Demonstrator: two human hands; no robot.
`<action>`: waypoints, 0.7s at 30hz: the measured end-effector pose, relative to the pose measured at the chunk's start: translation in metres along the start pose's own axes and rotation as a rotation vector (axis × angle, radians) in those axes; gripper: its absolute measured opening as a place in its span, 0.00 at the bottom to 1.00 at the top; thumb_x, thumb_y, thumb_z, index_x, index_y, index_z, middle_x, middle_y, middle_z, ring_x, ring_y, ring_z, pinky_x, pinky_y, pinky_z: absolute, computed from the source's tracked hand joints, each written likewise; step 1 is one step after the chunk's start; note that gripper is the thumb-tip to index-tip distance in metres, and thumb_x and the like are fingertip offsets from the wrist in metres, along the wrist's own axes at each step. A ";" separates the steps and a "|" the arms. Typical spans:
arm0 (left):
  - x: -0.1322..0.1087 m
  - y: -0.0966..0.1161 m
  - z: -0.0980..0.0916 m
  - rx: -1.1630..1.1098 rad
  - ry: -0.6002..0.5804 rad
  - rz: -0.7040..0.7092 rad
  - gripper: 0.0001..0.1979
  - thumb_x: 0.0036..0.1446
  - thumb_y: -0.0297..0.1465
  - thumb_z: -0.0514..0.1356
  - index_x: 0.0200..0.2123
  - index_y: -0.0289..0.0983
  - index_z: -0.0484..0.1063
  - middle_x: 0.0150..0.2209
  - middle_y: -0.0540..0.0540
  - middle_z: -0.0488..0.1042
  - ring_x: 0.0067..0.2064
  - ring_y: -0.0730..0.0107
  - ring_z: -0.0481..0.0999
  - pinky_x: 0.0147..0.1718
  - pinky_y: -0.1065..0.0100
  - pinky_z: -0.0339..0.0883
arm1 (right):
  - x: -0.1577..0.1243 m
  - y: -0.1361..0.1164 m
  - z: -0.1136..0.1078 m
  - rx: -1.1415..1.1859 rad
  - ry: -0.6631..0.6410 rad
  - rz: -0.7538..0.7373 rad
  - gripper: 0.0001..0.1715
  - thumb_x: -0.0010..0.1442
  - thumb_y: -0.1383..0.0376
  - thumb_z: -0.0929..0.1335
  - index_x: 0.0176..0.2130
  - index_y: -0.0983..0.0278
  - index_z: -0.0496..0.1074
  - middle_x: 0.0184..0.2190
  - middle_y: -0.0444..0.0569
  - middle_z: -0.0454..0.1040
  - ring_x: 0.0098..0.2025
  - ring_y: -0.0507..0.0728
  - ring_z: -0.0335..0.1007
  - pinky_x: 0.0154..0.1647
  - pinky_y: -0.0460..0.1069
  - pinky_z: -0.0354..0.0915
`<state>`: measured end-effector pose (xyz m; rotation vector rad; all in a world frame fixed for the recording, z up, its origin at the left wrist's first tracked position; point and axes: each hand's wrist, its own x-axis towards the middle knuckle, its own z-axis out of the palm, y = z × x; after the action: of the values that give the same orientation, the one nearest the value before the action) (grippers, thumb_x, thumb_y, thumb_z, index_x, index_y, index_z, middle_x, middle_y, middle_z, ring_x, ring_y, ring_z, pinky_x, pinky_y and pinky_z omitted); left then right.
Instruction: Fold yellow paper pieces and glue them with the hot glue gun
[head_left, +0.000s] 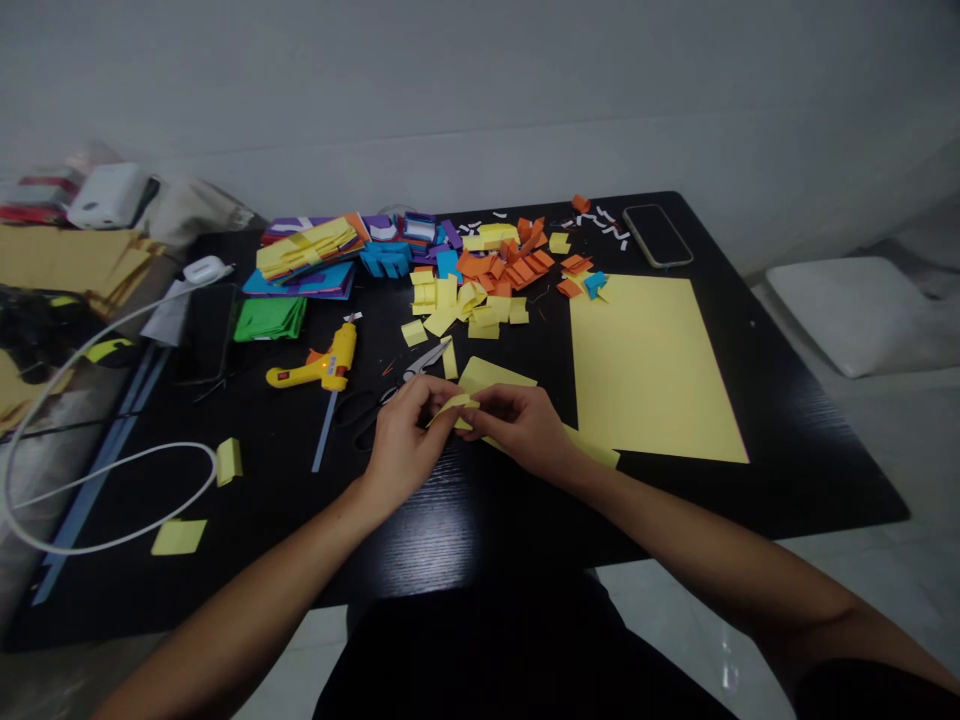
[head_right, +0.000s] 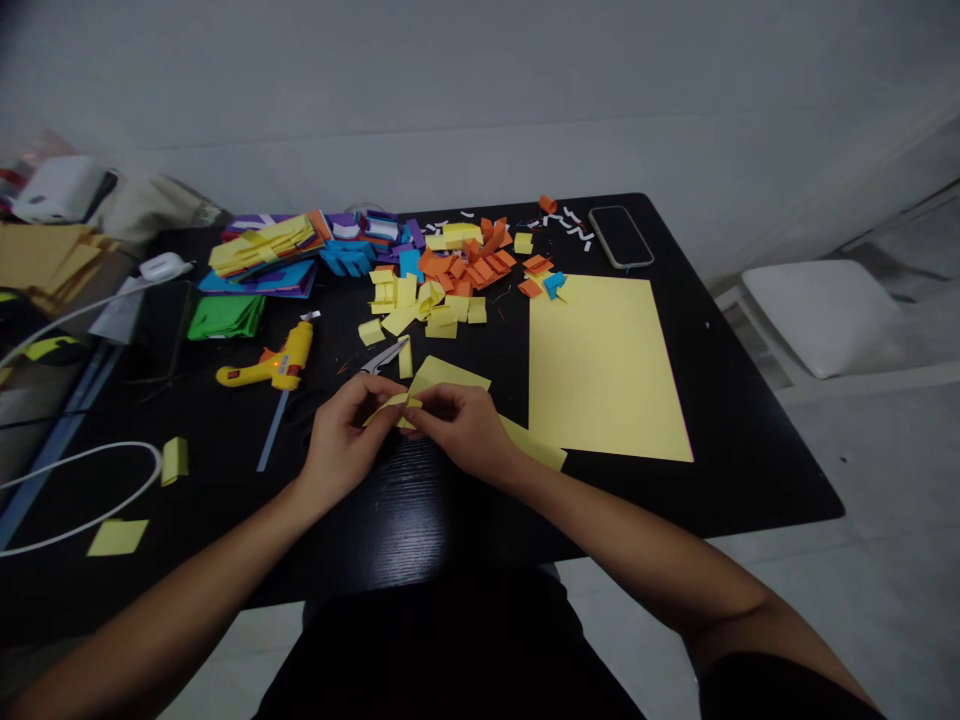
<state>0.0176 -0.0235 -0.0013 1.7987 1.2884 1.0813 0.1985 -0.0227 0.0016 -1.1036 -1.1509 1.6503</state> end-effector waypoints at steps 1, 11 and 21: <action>0.000 0.000 0.000 -0.001 0.001 0.008 0.05 0.65 0.28 0.62 0.43 0.40 0.76 0.36 0.47 0.76 0.37 0.64 0.77 0.37 0.64 0.70 | 0.000 0.000 0.000 0.005 0.004 0.002 0.22 0.50 0.51 0.80 0.36 0.65 0.81 0.32 0.48 0.83 0.34 0.58 0.84 0.43 0.54 0.80; -0.002 0.004 0.000 -0.032 -0.002 -0.012 0.07 0.66 0.29 0.60 0.46 0.40 0.77 0.40 0.46 0.79 0.41 0.64 0.80 0.41 0.64 0.73 | 0.004 0.001 0.000 0.084 0.019 0.053 0.24 0.48 0.50 0.81 0.35 0.66 0.81 0.30 0.47 0.83 0.32 0.56 0.83 0.42 0.53 0.81; 0.001 0.006 0.005 -0.209 0.074 -0.078 0.08 0.60 0.27 0.64 0.43 0.39 0.71 0.38 0.48 0.78 0.37 0.70 0.79 0.37 0.69 0.74 | 0.004 0.000 0.000 0.073 -0.013 0.050 0.23 0.48 0.50 0.81 0.33 0.66 0.80 0.29 0.46 0.82 0.31 0.56 0.83 0.40 0.52 0.80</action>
<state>0.0248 -0.0250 0.0018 1.5543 1.2290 1.2016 0.1975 -0.0191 0.0007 -1.0849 -1.0706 1.7271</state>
